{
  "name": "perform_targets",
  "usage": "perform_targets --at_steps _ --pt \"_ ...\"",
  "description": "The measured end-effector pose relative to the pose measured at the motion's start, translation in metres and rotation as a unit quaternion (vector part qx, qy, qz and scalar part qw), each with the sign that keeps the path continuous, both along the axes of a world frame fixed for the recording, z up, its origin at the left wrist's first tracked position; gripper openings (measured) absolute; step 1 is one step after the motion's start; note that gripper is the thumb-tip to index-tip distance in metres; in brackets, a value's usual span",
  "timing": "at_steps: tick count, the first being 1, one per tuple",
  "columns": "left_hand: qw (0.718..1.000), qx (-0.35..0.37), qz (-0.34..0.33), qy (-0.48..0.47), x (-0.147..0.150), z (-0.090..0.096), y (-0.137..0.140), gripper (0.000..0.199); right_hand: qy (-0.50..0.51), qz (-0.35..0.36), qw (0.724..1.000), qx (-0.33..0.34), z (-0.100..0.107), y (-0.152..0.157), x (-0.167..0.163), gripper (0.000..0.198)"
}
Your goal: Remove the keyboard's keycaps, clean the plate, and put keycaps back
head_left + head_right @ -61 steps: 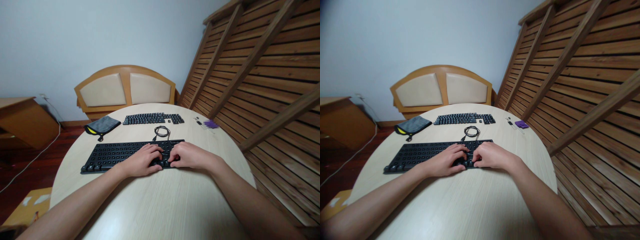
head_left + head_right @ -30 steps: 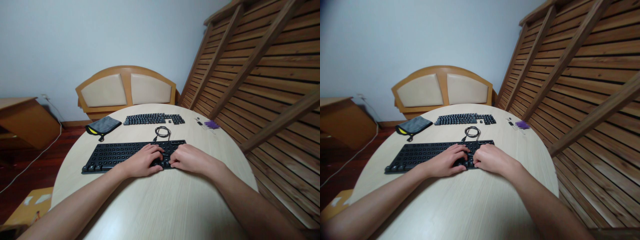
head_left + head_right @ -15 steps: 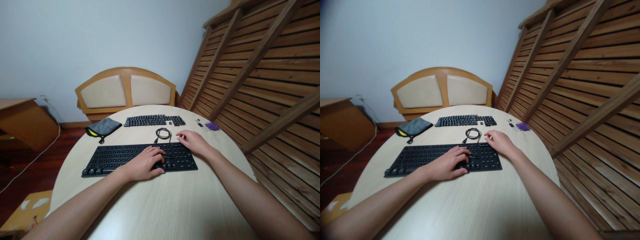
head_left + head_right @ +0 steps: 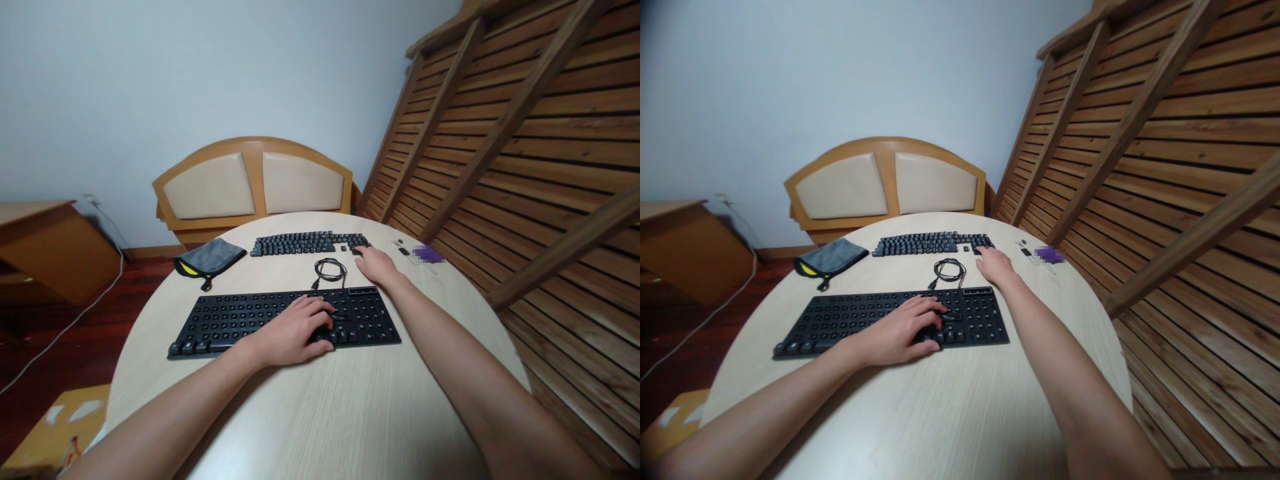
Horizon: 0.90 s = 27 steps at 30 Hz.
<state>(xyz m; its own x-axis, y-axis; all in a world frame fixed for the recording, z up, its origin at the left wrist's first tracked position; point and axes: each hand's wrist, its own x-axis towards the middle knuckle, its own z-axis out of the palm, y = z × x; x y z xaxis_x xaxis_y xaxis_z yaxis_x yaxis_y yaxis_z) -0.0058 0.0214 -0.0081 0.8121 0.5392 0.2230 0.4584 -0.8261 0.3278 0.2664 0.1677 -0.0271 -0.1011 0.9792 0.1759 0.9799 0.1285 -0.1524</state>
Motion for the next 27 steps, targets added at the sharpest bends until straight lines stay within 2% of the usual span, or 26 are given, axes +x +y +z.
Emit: perform_targets --at_steps 4,10,15,17,19,21,23,25,27 --pt "1.000 0.001 0.000 0.002 0.000 0.000 0.000 0.023 -0.009 0.004 1.000 0.008 0.001 -0.008 0.000 0.036" --pt "1.000 0.001 -0.002 -0.004 0.000 -0.001 0.001 0.023 -0.027 0.045 0.999 0.003 0.016 -0.037 0.010 0.020" --pt "1.000 0.000 0.001 0.004 0.000 0.001 0.000 0.023 -0.023 0.072 0.997 0.005 0.021 -0.069 0.027 0.019" --pt "1.000 -0.001 0.000 0.002 0.000 0.002 0.000 0.022 0.003 0.072 0.997 0.016 0.023 -0.080 0.037 0.022" --pt "1.000 0.000 0.000 0.003 0.000 0.002 0.000 0.022 0.086 0.085 0.992 0.020 0.027 -0.090 0.045 0.026" --pt "1.000 0.002 0.001 0.006 -0.001 0.003 0.000 0.022 0.205 0.125 0.971 -0.012 0.033 -0.098 0.048 0.030" --pt "1.000 0.003 0.000 0.008 -0.001 0.002 0.000 0.022 0.297 0.177 0.936 -0.074 0.038 -0.103 0.045 0.033" --pt "1.000 0.003 -0.002 0.007 -0.001 0.002 0.001 0.022 0.342 0.210 0.907 -0.131 0.042 -0.107 0.039 0.035" --pt "1.000 0.003 -0.002 0.005 -0.001 0.001 0.001 0.021 0.356 0.226 0.891 -0.169 0.043 -0.110 0.032 0.036"
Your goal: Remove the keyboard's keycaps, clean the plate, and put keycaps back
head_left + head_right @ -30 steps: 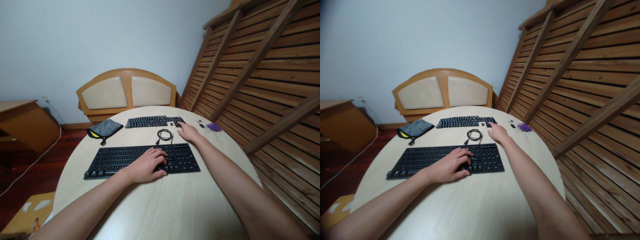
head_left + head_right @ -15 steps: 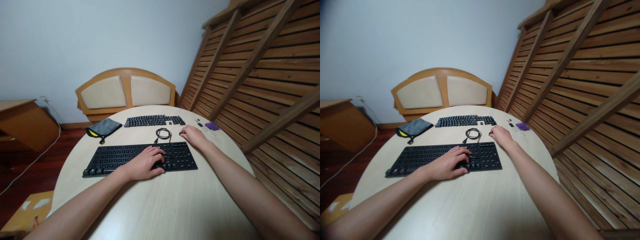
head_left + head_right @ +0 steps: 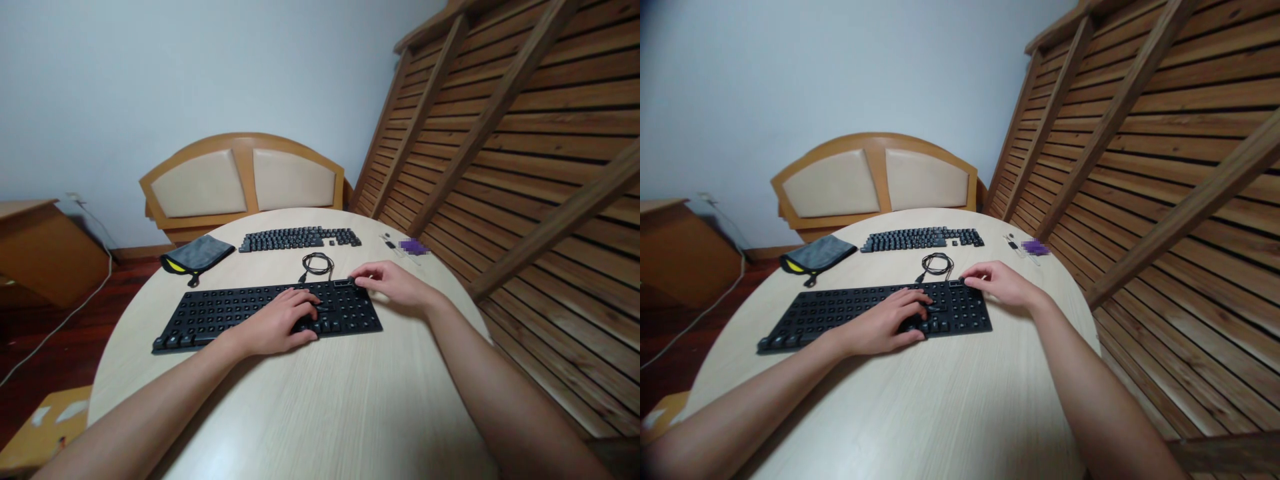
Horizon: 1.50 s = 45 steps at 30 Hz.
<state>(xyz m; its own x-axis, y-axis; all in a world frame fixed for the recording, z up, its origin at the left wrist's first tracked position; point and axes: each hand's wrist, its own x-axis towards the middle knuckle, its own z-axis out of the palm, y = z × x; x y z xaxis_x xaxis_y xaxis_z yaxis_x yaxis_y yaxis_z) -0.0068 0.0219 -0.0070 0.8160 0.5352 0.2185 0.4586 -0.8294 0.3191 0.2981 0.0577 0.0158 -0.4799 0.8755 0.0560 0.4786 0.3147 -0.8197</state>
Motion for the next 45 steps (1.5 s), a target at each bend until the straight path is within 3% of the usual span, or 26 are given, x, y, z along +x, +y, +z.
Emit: perform_targets --at_steps 18,45 --pt "1.000 0.003 0.003 -0.002 0.000 0.000 0.000 0.021 -0.094 0.120 0.984 -0.097 0.003 -0.015 -0.014 0.034" --pt "1.000 0.008 -0.001 0.001 -0.001 0.000 0.000 0.022 -0.108 0.142 0.982 -0.060 0.003 -0.016 -0.019 0.032"
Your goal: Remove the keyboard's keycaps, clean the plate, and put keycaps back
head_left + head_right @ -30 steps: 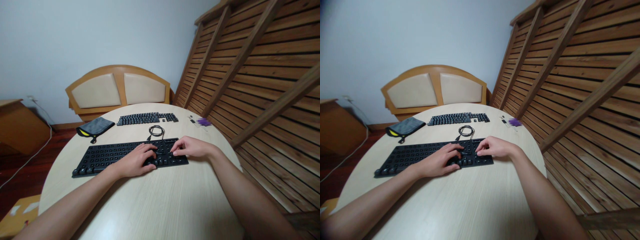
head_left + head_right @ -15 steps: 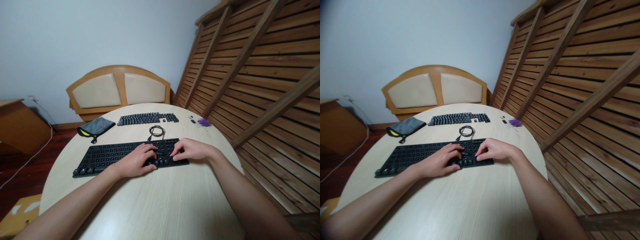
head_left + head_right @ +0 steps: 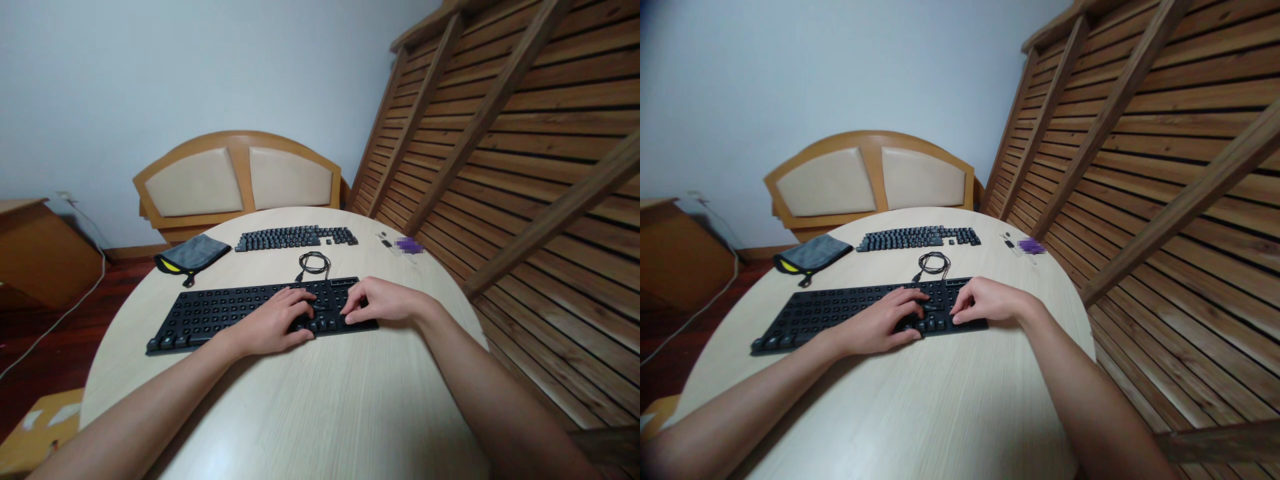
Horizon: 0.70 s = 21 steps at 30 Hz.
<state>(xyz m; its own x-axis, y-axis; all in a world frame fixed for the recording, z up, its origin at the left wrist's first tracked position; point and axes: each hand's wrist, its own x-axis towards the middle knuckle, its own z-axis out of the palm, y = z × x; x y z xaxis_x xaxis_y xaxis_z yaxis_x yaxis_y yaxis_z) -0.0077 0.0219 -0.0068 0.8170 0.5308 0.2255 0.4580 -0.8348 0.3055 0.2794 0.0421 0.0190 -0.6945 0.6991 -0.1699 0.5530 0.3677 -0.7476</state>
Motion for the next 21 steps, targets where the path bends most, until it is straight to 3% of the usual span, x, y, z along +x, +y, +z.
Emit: perform_targets --at_steps 21 --pt "1.000 -0.004 -0.001 -0.016 0.0006 -0.0012 0.0001 0.022 -0.016 -0.007 1.000 -0.004 -0.0054 -0.0001 -0.0045 0.029"
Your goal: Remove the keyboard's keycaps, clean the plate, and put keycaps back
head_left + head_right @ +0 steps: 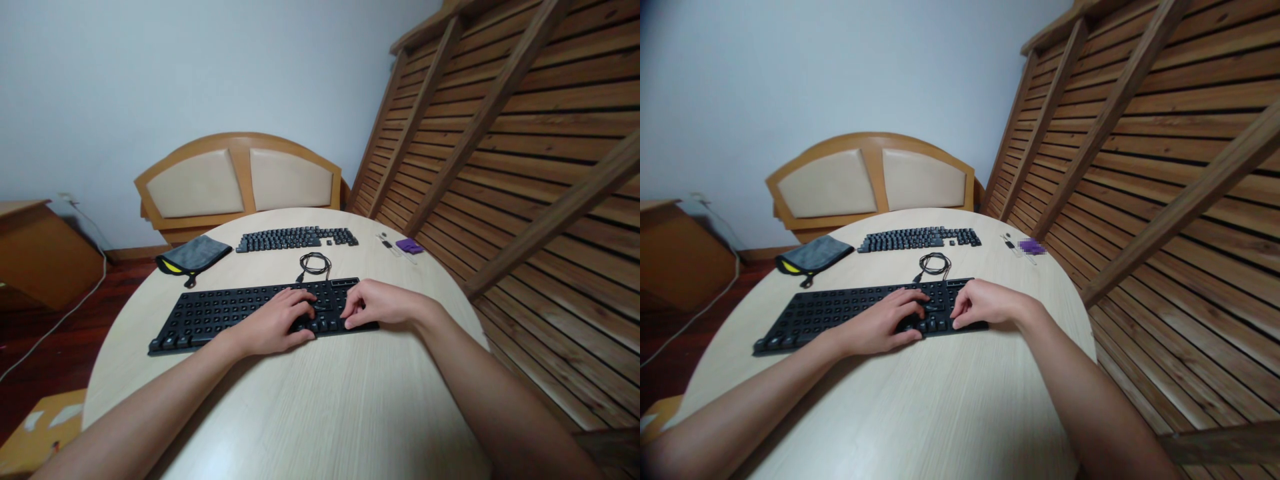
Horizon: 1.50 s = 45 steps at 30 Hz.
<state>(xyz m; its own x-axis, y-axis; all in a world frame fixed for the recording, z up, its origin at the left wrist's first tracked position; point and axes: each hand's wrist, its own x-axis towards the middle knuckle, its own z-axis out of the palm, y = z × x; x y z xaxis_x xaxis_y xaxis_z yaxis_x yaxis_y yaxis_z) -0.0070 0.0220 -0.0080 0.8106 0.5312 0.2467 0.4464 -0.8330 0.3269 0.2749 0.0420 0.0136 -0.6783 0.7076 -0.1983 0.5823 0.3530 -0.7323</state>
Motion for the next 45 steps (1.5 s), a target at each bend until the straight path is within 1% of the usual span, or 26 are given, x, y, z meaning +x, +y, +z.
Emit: perform_targets --at_steps 5,8,12,14,16,17,18,20,21,22,26,30,32,34,39,45 --pt "1.000 -0.002 0.009 0.014 0.000 0.000 0.000 0.024 -0.007 0.009 1.000 0.011 -0.002 0.001 -0.001 0.025" --pt "1.000 -0.006 0.006 0.010 0.000 0.000 0.000 0.024 -0.009 -0.007 1.000 -0.005 -0.001 0.000 -0.001 0.025" --pt "1.000 -0.011 0.006 0.010 0.000 0.000 0.000 0.023 0.007 -0.025 0.999 -0.030 0.000 0.001 0.001 0.031" --pt "1.000 -0.012 0.007 0.010 0.000 0.001 0.000 0.023 0.016 -0.035 0.999 -0.005 -0.001 0.004 0.004 0.033" --pt "1.000 -0.010 0.007 0.010 0.000 0.001 -0.001 0.022 0.023 -0.069 0.996 0.055 -0.003 0.011 0.009 0.035" --pt "1.000 -0.009 0.007 0.012 0.000 0.002 -0.001 0.023 0.022 -0.099 0.990 0.096 -0.006 0.017 0.012 0.035" --pt "1.000 -0.008 0.008 0.014 0.001 0.002 -0.001 0.023 0.010 -0.134 0.981 0.141 -0.009 0.023 0.016 0.035" --pt "1.000 -0.006 0.008 0.018 0.001 0.003 -0.002 0.023 -0.043 -0.207 0.951 0.228 -0.017 0.038 0.023 0.032" --pt "1.000 -0.005 0.007 0.019 0.001 0.002 -0.002 0.023 -0.082 -0.238 0.933 0.259 -0.022 0.047 0.026 0.033" --pt "1.000 -0.005 0.007 0.018 0.002 0.002 -0.001 0.022 -0.105 -0.255 0.922 0.272 -0.027 0.056 0.028 0.036" --pt "1.000 -0.004 0.008 0.012 0.002 0.002 -0.001 0.021 -0.161 -0.289 0.897 0.293 -0.040 0.091 0.032 0.049" --pt "1.000 -0.005 0.009 0.019 0.002 0.002 -0.002 0.022 -0.203 -0.308 0.880 0.298 -0.044 0.118 0.026 0.059" --pt "1.000 -0.006 0.010 0.023 0.002 0.002 -0.002 0.022 -0.217 -0.314 0.875 0.298 -0.045 0.127 0.021 0.060" --pt "1.000 -0.005 0.011 0.021 0.001 0.002 -0.002 0.022 -0.226 -0.320 0.870 0.300 -0.047 0.133 0.016 0.057" --pt "1.000 -0.007 0.011 0.019 0.002 0.001 -0.002 0.023 -0.229 -0.323 0.864 0.312 -0.051 0.130 0.013 0.047" --pt "1.000 -0.011 0.005 0.021 0.000 0.004 -0.001 0.025 -0.209 -0.290 0.876 0.325 -0.044 0.108 0.017 0.034"
